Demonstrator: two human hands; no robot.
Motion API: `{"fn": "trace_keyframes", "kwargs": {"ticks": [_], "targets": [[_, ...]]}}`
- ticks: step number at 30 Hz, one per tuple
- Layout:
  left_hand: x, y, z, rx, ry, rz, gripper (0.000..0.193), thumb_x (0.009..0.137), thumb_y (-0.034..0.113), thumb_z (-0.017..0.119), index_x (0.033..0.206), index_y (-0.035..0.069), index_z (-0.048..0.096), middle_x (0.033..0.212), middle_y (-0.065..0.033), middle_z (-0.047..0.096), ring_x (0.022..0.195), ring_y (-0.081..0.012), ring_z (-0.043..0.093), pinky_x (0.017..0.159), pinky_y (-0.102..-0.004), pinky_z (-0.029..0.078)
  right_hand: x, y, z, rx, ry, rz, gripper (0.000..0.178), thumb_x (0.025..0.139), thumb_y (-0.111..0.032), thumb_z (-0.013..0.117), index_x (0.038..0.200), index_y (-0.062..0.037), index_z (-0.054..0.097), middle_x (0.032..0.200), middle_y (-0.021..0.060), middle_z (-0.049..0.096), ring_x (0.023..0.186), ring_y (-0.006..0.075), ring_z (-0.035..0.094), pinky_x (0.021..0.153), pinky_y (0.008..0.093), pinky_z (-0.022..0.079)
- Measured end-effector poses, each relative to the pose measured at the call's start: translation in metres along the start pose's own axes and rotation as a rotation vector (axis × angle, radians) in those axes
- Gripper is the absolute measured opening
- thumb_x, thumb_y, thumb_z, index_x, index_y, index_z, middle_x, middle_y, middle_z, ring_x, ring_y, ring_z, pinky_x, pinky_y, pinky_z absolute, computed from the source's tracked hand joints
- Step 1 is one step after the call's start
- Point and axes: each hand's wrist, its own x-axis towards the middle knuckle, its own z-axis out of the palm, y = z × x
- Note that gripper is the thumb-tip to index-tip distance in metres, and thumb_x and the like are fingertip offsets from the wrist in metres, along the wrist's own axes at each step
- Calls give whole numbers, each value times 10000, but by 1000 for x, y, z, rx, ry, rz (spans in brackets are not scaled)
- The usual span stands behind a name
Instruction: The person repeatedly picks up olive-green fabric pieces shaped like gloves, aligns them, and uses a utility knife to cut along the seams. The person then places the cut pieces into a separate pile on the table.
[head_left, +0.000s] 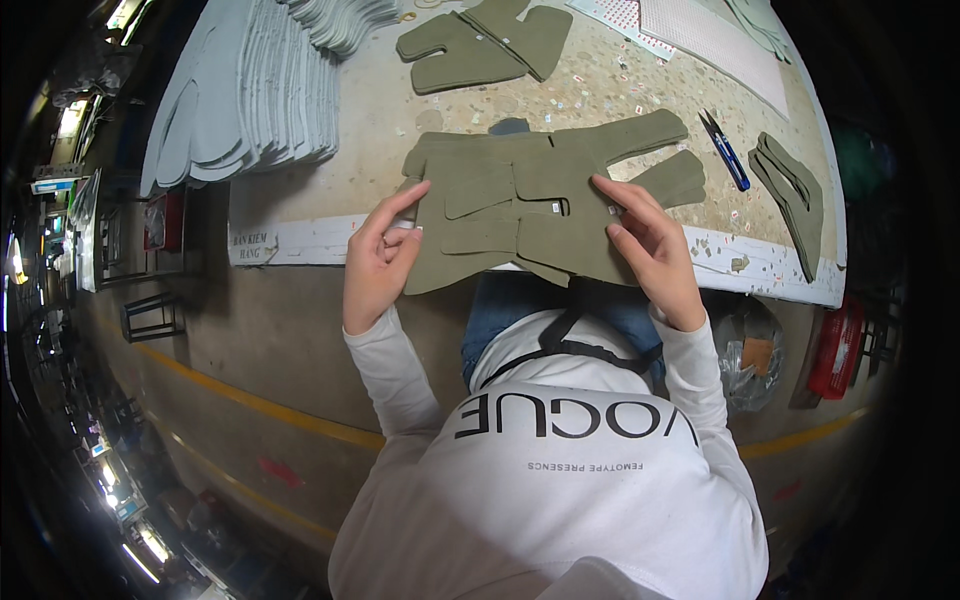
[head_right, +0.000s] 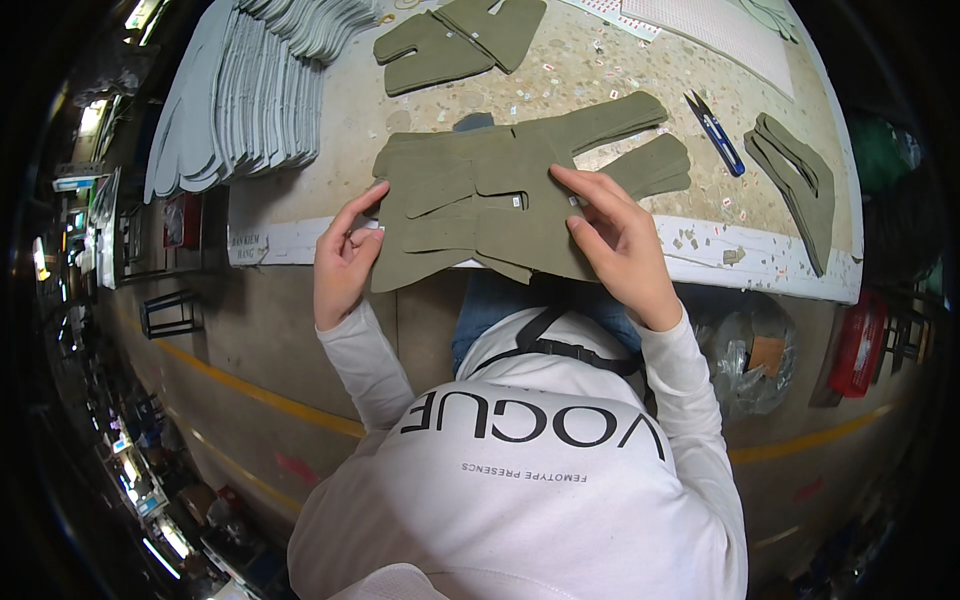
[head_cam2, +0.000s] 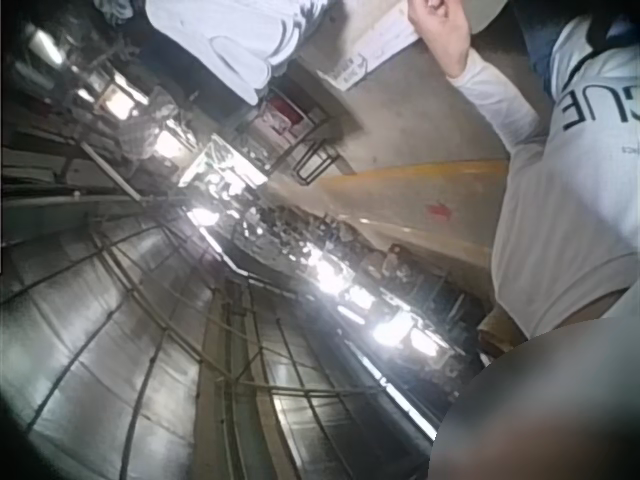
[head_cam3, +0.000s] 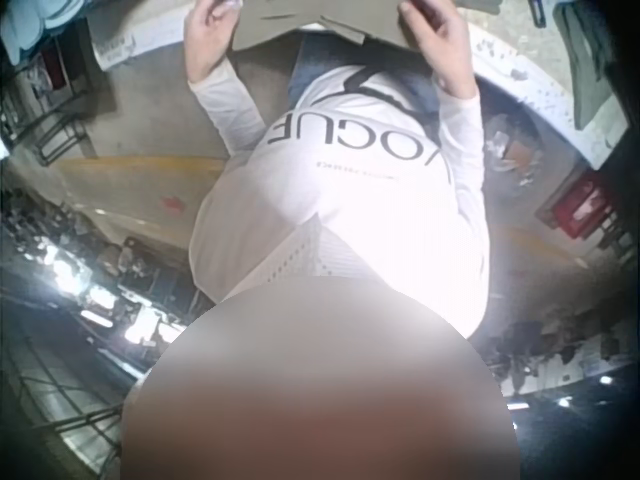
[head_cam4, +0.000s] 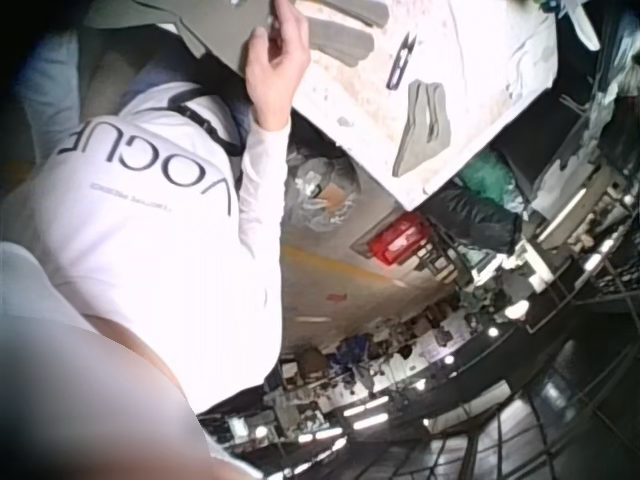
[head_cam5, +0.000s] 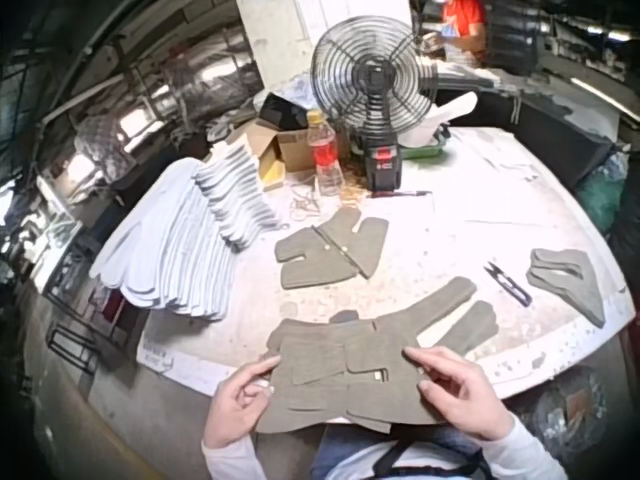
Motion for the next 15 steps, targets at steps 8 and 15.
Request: {"fn": "trace_keyframes", "kwargs": {"ticks": [8,15], "targets": [[-5,-2,2,43,40,52,485,863,-131,523,1329,-2,560,1342,-78,537,796,-15,557,687,-150,439,-1,0,-4,64,-5,19,503,869,81,505,1361,-19,547,1315,72,525,1119,115,514,939,224,392],[-5,2,4,38,44,34,490,860,-136,523,1328,2,563,1338,-78,541,796,-11,560,674,-144,438,0,-10,-12,22,-9,24,487,876,49,507,1357,-11,547,1363,74,530,1114,115,528,948,234,405]]}}
